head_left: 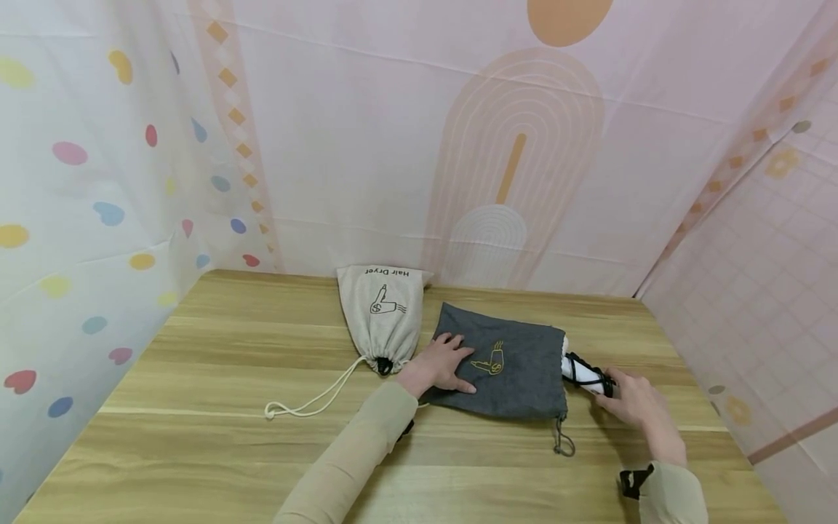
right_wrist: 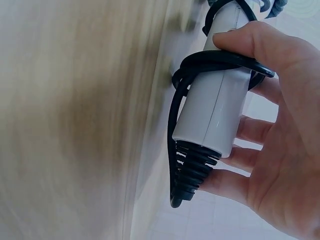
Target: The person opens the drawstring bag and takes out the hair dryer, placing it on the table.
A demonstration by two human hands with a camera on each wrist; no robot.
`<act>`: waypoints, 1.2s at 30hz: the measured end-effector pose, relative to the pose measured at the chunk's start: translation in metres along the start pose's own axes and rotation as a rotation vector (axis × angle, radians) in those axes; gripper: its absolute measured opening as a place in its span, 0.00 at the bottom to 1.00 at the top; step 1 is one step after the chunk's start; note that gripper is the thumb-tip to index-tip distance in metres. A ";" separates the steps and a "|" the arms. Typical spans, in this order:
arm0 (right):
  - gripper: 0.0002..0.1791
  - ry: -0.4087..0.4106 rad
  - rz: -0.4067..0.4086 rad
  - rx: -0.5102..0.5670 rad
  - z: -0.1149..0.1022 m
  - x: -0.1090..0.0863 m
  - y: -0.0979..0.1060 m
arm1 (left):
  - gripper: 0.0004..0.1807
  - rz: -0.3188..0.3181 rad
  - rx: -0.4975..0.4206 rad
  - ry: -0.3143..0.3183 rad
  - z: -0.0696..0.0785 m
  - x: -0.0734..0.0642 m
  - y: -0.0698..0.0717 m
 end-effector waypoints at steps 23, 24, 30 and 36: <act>0.35 0.036 -0.023 0.008 0.002 -0.004 0.002 | 0.41 0.006 -0.013 -0.013 -0.002 0.000 -0.001; 0.35 0.037 -0.023 0.008 0.002 -0.005 0.003 | 0.41 0.006 -0.010 -0.013 -0.002 0.000 -0.001; 0.34 0.046 -0.022 0.011 0.002 -0.006 0.004 | 0.41 -0.002 -0.010 -0.011 -0.002 0.000 -0.001; 0.34 0.049 -0.017 0.020 0.005 -0.007 0.003 | 0.41 0.004 -0.015 -0.011 -0.002 0.001 -0.002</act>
Point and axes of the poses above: each hand's wrist, its own x-axis towards the middle knuckle, its own y-axis out of the back of the hand, z = x × y, the point moved 3 cm from there along x, towards the middle knuckle, and after that the axes turned 14 degrees about x, right-handed, at the moved point
